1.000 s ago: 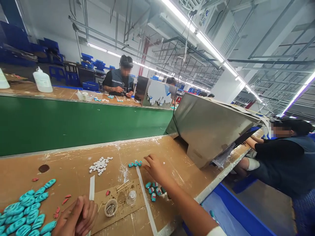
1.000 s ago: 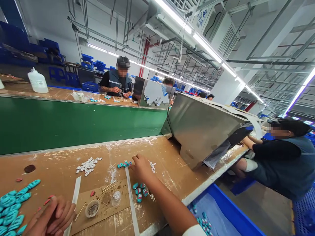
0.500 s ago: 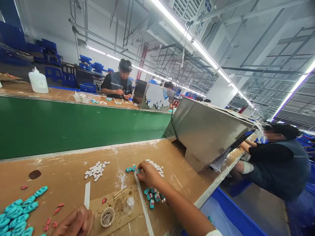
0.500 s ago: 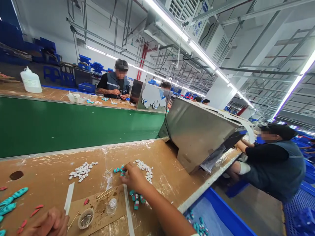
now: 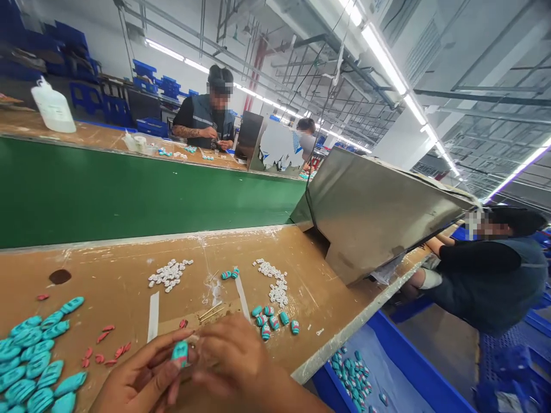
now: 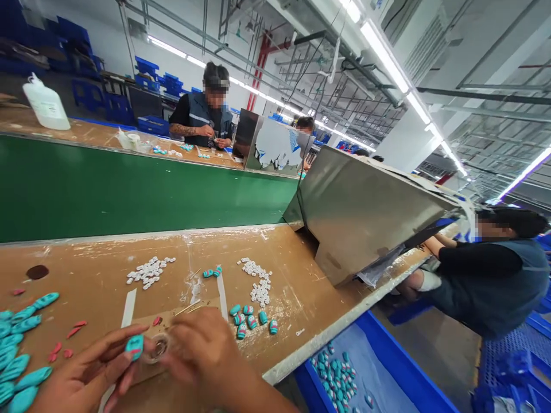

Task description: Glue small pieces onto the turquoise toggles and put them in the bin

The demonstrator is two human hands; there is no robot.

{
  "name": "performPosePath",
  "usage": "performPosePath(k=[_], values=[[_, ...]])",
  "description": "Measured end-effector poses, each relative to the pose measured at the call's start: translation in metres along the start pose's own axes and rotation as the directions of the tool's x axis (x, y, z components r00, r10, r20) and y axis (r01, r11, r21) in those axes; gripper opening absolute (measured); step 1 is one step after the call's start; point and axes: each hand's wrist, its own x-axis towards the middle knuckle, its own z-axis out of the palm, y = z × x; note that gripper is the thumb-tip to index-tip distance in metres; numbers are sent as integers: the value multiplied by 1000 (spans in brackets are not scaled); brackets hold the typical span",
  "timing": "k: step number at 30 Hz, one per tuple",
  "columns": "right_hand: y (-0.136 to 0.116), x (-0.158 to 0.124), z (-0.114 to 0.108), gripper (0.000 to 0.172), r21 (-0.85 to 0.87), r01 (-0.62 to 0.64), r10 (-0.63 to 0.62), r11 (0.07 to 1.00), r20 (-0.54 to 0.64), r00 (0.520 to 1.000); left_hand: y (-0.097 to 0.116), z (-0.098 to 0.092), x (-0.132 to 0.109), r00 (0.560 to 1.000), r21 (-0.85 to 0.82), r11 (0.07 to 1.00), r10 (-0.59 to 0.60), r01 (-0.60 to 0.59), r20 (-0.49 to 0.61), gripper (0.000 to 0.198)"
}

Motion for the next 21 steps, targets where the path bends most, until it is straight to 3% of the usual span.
performPosePath(k=[3, 5, 8, 11, 21], values=[[13, -11, -9, 17, 47, -256, 255, 966, 27, 967, 6, -1, 2, 990, -82, 995, 46, -57, -130, 44], [17, -12, -13, 13, 48, -317, 309, 947, 118, 944, 13, 3, 2, 971, -170, 981, 54, -96, -234, 49], [15, -7, -13, 18, 9, -295, 282, 956, 260, 923, 21, 10, 2, 944, -280, 953, 20, -118, -330, 52], [11, -3, -7, 28, -33, -235, 233, 971, 334, 913, 23, 12, 2, 946, -328, 939, -4, -108, -323, 52], [11, 0, 9, 16, -31, -118, 122, 993, 235, 964, 27, 20, -1, 970, -315, 949, -60, -18, -234, 54]])
